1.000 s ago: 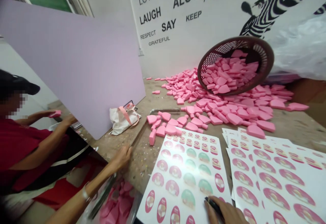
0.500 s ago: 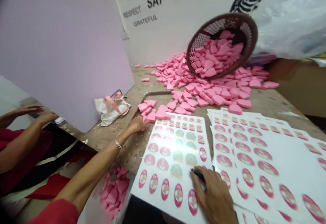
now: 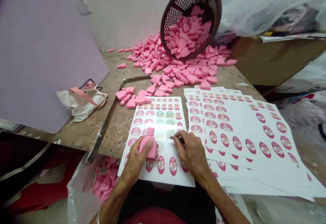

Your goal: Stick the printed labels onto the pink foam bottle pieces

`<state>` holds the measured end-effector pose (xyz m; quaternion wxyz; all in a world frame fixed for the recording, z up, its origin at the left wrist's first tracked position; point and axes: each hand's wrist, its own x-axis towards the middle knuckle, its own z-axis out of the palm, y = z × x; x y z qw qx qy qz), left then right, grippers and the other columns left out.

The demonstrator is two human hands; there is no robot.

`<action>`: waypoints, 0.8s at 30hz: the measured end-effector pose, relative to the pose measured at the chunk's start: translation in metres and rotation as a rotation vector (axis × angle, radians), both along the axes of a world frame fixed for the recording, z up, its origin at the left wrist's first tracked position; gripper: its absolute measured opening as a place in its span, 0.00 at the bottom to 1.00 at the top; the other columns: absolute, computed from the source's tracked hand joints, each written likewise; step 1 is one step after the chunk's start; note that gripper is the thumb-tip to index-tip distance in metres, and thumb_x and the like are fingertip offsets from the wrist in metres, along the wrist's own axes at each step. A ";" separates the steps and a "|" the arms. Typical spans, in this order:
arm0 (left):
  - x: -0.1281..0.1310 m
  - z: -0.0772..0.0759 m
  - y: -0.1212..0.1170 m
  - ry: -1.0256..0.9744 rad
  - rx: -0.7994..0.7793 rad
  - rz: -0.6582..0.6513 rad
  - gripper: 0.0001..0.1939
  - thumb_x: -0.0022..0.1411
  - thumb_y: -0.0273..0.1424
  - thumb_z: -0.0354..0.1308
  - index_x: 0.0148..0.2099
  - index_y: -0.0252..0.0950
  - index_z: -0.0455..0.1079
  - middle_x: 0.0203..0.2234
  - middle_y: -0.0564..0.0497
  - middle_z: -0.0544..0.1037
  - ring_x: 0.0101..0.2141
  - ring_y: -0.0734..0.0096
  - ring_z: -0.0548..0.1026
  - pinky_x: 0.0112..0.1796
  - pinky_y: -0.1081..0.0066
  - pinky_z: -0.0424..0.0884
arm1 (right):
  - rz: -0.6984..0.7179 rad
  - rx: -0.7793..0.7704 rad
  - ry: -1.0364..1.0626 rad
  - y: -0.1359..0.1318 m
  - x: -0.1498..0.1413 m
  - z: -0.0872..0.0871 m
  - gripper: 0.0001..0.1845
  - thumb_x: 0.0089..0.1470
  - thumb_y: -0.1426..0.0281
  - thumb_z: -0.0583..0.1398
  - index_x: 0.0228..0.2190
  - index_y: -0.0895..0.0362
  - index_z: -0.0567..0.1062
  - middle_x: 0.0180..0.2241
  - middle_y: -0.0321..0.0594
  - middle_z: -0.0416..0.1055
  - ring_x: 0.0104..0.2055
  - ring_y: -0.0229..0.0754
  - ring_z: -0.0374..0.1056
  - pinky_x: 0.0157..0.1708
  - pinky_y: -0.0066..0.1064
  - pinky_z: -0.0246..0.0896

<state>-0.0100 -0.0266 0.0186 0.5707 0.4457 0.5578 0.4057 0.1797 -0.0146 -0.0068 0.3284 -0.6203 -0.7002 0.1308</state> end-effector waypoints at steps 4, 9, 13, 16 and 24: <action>0.006 -0.005 -0.009 -0.076 -0.076 0.008 0.19 0.60 0.45 0.55 0.43 0.34 0.64 0.23 0.50 0.77 0.25 0.65 0.79 0.29 0.70 0.75 | 0.033 0.124 -0.136 -0.011 -0.015 -0.012 0.07 0.59 0.65 0.56 0.35 0.55 0.72 0.31 0.38 0.74 0.33 0.43 0.66 0.37 0.36 0.54; -0.004 -0.011 -0.007 -0.091 -0.079 -0.044 0.20 0.61 0.45 0.54 0.46 0.34 0.64 0.25 0.49 0.77 0.28 0.62 0.80 0.27 0.71 0.76 | 0.006 0.176 -0.282 -0.012 -0.028 -0.012 0.07 0.59 0.67 0.56 0.34 0.56 0.73 0.30 0.39 0.74 0.32 0.43 0.65 0.36 0.35 0.49; -0.005 -0.014 -0.007 -0.106 -0.073 -0.042 0.20 0.62 0.44 0.53 0.47 0.34 0.63 0.27 0.49 0.76 0.29 0.62 0.80 0.27 0.70 0.77 | 0.005 0.159 -0.358 -0.010 -0.032 -0.012 0.09 0.59 0.68 0.55 0.30 0.56 0.73 0.26 0.38 0.72 0.32 0.42 0.64 0.35 0.35 0.47; -0.004 -0.015 -0.007 -0.104 -0.065 -0.050 0.19 0.62 0.44 0.53 0.46 0.34 0.63 0.27 0.49 0.76 0.29 0.62 0.80 0.27 0.69 0.77 | 0.004 0.143 -0.322 -0.009 -0.031 -0.015 0.09 0.58 0.68 0.56 0.28 0.55 0.73 0.26 0.38 0.71 0.31 0.42 0.63 0.35 0.35 0.47; -0.006 -0.019 -0.005 -0.118 -0.068 -0.080 0.18 0.63 0.44 0.52 0.47 0.36 0.63 0.25 0.50 0.77 0.28 0.63 0.80 0.27 0.69 0.77 | -0.014 0.137 -0.200 -0.004 -0.031 -0.022 0.08 0.53 0.64 0.60 0.27 0.55 0.73 0.24 0.36 0.72 0.29 0.42 0.64 0.34 0.35 0.52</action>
